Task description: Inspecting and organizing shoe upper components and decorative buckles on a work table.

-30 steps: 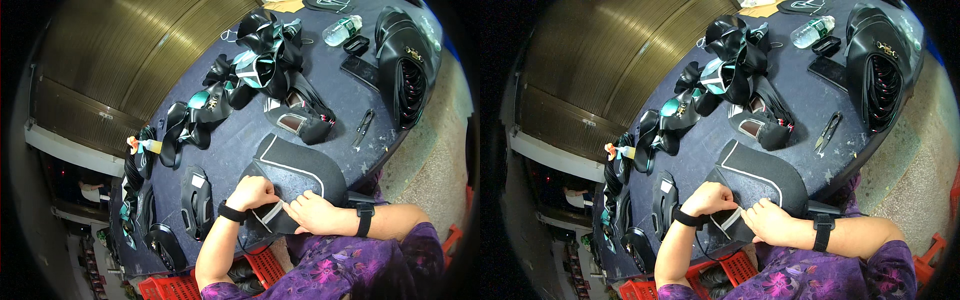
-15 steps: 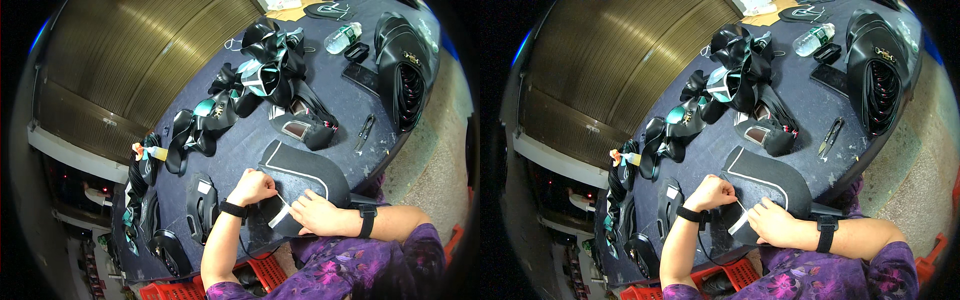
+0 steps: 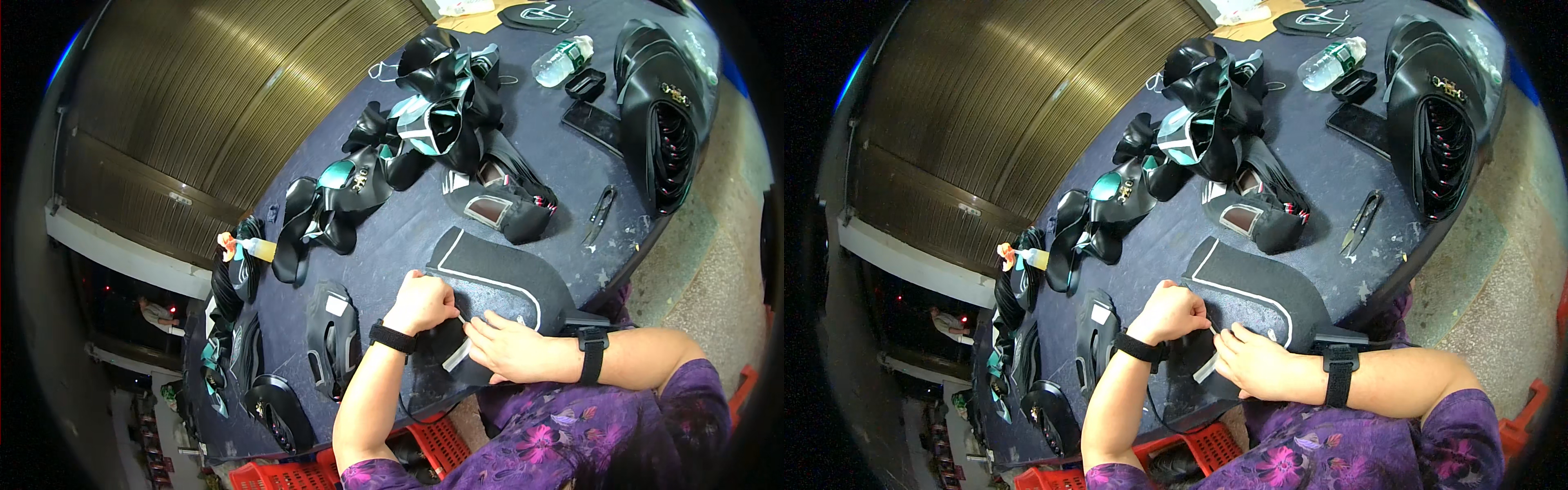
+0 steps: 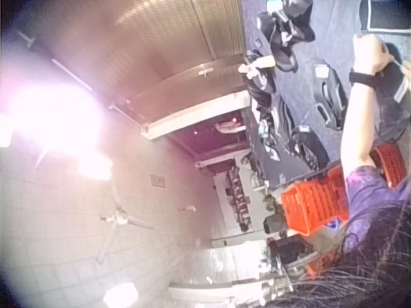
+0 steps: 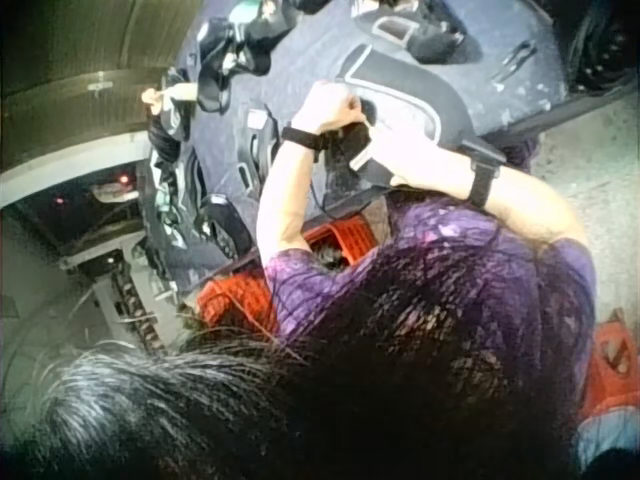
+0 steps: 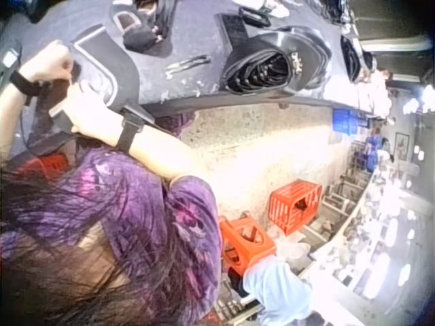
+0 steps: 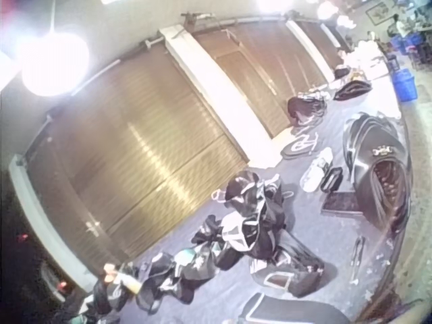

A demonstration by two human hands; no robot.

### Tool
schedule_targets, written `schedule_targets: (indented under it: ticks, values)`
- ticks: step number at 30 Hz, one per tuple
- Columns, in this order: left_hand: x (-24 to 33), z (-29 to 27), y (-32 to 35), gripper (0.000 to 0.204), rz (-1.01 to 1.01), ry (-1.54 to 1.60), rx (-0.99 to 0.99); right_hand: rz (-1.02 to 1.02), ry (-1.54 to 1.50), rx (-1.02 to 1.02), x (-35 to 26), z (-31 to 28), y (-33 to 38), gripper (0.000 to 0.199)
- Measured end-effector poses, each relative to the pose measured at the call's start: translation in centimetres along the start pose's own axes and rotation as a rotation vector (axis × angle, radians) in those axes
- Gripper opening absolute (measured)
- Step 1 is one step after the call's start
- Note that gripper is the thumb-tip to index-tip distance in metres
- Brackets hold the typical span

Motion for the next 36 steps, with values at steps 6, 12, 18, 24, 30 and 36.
schedule_targets:
  ticks: [6,12,18,24,30,36]
  values:
    - [-1.8,-1.0,0.9,0.017,-0.026,0.063,0.096,-0.03,0.069,0.019,-0.3,0.5,-0.2,0.069]
    - [-1.8,-1.3,1.2,0.012,0.008,0.277,0.107,-0.03,0.078,0.025,-0.4,0.3,0.1,0.069]
    - [-2.0,-1.2,1.7,0.012,-0.039,0.507,0.032,0.005,0.061,-0.043,-0.4,0.4,0.1,0.064]
    - [-2.6,-0.8,2.0,0.013,-0.04,0.579,0.103,0.012,0.067,-0.046,-0.5,0.6,0.1,0.064]
    - [-2.4,-1.2,1.9,0.013,-0.094,0.259,0.235,0.003,0.083,-0.051,-0.5,0.7,0.1,0.064]
    - [-2.8,-1.0,1.5,0.011,-0.12,0.253,0.26,-0.01,0.118,-0.027,-0.5,0.8,0.2,0.065]
Point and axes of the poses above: each hand's wrist, its own y-axis away from the middle knuckle, its own z-axis out of the palm, x = y × z, the point moved 5 cm from there along -y, towards the middle knuckle, and after that the axes turned 4 degrees about y, right-handed, at the moved point
